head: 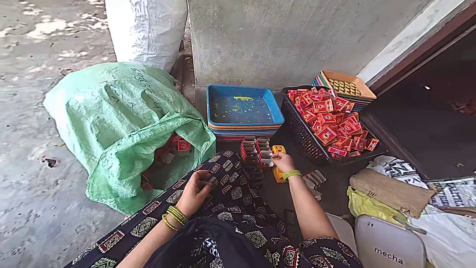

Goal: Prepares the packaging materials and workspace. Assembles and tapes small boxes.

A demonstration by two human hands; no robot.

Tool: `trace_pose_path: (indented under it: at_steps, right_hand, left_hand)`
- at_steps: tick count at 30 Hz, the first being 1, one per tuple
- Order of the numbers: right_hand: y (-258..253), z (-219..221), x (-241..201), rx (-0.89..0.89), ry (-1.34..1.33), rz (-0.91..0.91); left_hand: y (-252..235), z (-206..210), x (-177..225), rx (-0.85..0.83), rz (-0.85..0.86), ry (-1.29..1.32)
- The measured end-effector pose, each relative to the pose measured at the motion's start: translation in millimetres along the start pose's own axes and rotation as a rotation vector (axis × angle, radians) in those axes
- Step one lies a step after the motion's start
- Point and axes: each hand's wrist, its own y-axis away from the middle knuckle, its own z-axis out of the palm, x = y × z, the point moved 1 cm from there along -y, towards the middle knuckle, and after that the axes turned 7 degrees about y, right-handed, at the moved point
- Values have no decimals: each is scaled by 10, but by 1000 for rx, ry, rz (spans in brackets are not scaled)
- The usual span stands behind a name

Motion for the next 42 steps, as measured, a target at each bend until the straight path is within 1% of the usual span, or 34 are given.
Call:
trace_pose_path:
  at_steps: [2,4,8,10,12,15,18,20,23,25,26,29,31,33,36,39,41,42]
  right_hand:
    - [12,238,14,-60,285,-103]
    - [-8,406,50,-57,441,-134]
    - [-79,510,136,31,534,-141]
    - [-38,408,72,52,556,-172]
    - [68,215,-90,48,548,-197]
    - [332,-121,-489,38,429,-288]
    - [699,-296,-963,68,257,-517]
    - [925,-265,-1271,42,117,-675]
    - [1208,-68,-1693,-128,-102,-828]
    - [1337,103,-1900,-231,-267,-850]
    - [1376,183,-1971,-251,-343,-831]
    - [1412,355,-2065,-169,-558,-798]
    - [1440,422,-2060,-150,-707,-840]
    - [1496,509,-2005,-149,-771,-895]
    - [1540,652,-1921,-162,-752,-1000]
    - [1548,730,-1874,-87,-670,-1095]
    - [1528,707,-1875,-4,-606,-1103]
    - [1524,678,-1886,0,-621,-1093]
  left_hand:
    - [-6,-14,-14,-2,9,3]
    - [-7,-21,-11,-7,0,4]
    - [-9,-15,18,-15,-5,3]
    - [-2,-21,25,-18,-3,-10]
    - [4,-30,35,-33,16,-28]
    - [-5,-21,17,-39,106,-102]
    - [-5,28,50,-42,249,-168]
    - [18,69,115,-39,295,-153]
    - [54,94,187,-56,333,-114]
    - [70,90,181,-39,360,-96]
    - [80,77,186,-15,351,-94]
    - [86,35,221,86,378,32]
    - [67,15,248,161,434,174]
    - [60,-10,265,221,462,249]
    - [80,-52,288,208,500,243]
    - [89,-61,255,160,546,165]
    - [85,-42,223,136,573,114]
    - [80,-29,216,124,575,104]
